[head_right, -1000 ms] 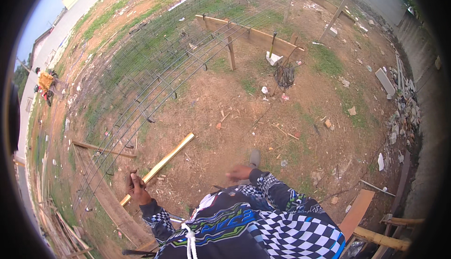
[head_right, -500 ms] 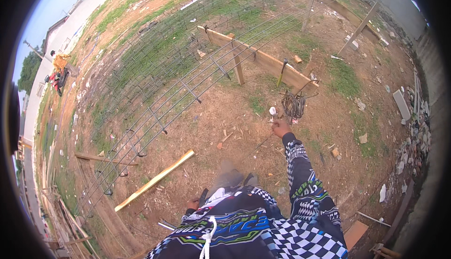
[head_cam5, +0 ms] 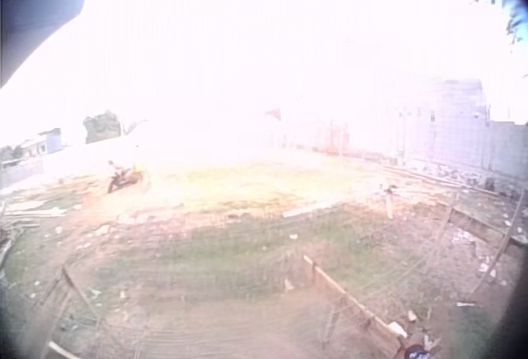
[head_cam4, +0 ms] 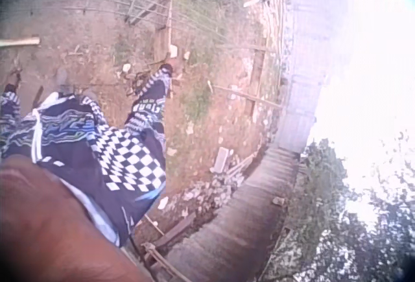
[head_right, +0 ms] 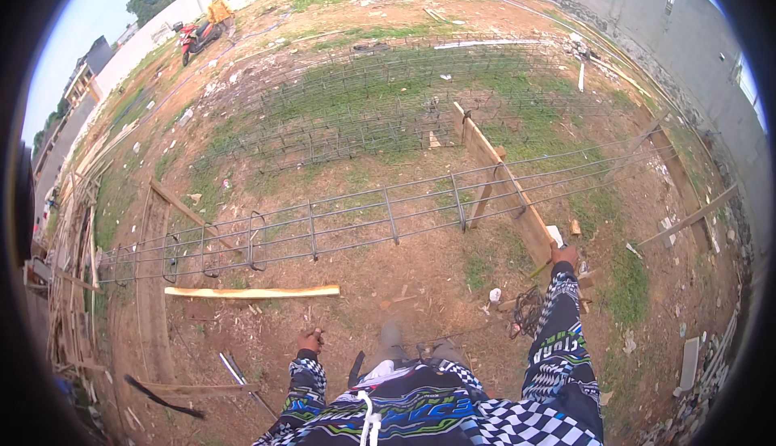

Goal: The person assembles a rebar cage by tying intersecting steel bars with wire using pliers. They repeatedly position the bars, wrap wire around intersections, and twist the wire to secure the structure.

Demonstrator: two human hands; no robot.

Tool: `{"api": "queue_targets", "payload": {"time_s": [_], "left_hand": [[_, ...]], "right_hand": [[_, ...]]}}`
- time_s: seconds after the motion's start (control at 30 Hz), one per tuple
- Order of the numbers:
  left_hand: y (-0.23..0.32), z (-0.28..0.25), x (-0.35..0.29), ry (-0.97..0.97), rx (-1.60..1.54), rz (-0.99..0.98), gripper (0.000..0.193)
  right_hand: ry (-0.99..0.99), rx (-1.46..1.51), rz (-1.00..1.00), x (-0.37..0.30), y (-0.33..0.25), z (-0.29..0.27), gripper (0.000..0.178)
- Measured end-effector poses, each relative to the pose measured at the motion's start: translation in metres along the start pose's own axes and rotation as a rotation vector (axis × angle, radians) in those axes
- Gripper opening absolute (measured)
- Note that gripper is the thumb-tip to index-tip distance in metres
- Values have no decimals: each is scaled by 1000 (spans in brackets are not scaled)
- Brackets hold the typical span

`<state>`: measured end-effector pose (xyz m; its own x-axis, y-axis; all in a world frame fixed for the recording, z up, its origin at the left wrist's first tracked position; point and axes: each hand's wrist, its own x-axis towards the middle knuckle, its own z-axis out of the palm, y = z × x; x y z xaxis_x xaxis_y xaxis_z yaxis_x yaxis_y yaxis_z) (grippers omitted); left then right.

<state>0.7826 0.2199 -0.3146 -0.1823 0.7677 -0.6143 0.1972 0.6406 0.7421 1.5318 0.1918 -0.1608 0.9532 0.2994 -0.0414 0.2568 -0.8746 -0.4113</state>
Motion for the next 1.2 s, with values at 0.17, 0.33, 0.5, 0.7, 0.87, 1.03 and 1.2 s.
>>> {"api": "queue_targets", "payload": {"time_s": [0.17,0.33,0.5,0.7,0.87,1.03,1.2], "left_hand": [[-43,2,-70,418,-307,-20,22],[-209,80,-206,635,-381,-426,20],[-377,185,-370,-320,642,-747,58],[-392,196,-411,-17,114,-883,36],[-449,156,-430,333,-121,-789,22],[-516,44,-466,896,-647,-724,19],[-532,-105,-539,1159,-995,-626,21]], "right_hand": [[97,-152,-83,-28,-27,-3,47],[83,-109,-285,-6,2,-3,47],[248,204,-676,-37,-60,-115,34],[162,1207,-1125,-150,-173,-275,35],[-1027,1486,-1352,-355,-281,-210,34],[-1095,-3,-1420,-616,-258,1,51],[-1399,-1024,-1295,-660,-63,172,36]]}}
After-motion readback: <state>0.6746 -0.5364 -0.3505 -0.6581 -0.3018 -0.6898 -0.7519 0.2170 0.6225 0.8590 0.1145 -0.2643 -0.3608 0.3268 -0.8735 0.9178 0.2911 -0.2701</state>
